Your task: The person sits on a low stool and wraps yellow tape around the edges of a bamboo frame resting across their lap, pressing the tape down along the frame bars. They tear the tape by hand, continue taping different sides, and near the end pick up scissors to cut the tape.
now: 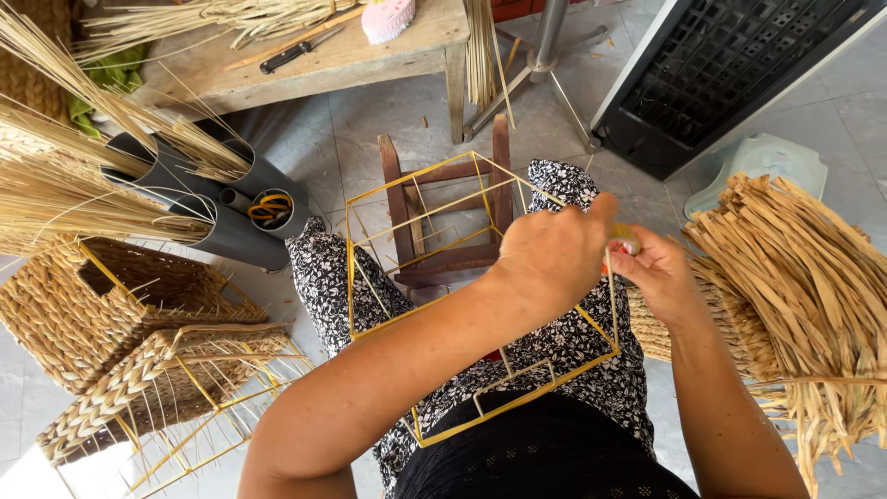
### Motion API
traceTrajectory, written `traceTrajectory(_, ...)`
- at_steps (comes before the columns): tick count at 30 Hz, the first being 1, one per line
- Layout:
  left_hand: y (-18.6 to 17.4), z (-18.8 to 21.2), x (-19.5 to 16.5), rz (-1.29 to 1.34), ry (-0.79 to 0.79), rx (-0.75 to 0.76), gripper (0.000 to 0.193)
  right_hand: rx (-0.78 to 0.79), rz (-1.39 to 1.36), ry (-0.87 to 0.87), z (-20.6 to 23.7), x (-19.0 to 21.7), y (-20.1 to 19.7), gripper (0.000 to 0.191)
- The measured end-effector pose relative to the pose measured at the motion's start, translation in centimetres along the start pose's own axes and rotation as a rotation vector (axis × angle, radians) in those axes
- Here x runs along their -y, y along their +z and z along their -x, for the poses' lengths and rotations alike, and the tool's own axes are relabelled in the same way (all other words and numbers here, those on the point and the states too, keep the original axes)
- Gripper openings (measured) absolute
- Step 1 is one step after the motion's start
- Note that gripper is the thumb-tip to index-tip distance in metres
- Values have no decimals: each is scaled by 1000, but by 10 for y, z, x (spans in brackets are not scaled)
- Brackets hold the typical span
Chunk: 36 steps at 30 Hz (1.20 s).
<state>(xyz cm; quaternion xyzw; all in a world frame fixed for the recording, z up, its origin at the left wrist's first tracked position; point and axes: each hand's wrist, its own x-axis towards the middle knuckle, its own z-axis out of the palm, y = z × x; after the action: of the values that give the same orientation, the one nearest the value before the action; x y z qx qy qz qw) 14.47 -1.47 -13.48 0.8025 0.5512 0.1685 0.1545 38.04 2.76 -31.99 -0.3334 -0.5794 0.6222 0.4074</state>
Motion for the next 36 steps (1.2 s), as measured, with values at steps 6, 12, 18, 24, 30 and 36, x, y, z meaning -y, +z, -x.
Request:
traceTrajectory(6, -52, 70, -2, 379, -1, -130, 17, 201, 150, -287, -10, 66, 40, 28)
traceTrajectory(12, -89, 127, 8, 430, 93, -205, 29, 356, 629, -661, -36, 147, 106, 58)
traceTrajectory(18, -102, 147, 52, 406, 439, -385, 29, 362, 549, -762, -52, 147, 149, 27)
traceTrajectory(24, -102, 155, 121, 277, 285, -557, 21, 160, 693, -726, -60, 127, 183, 15)
traceTrajectory(30, -58, 186, 179, 626, -23, -482, 15, 192, 842, -583, -73, 106, 231, 18)
traceTrajectory(36, -17, 209, 222, 888, -91, -460, 18, 226, 987, -687, -79, 119, 259, 36)
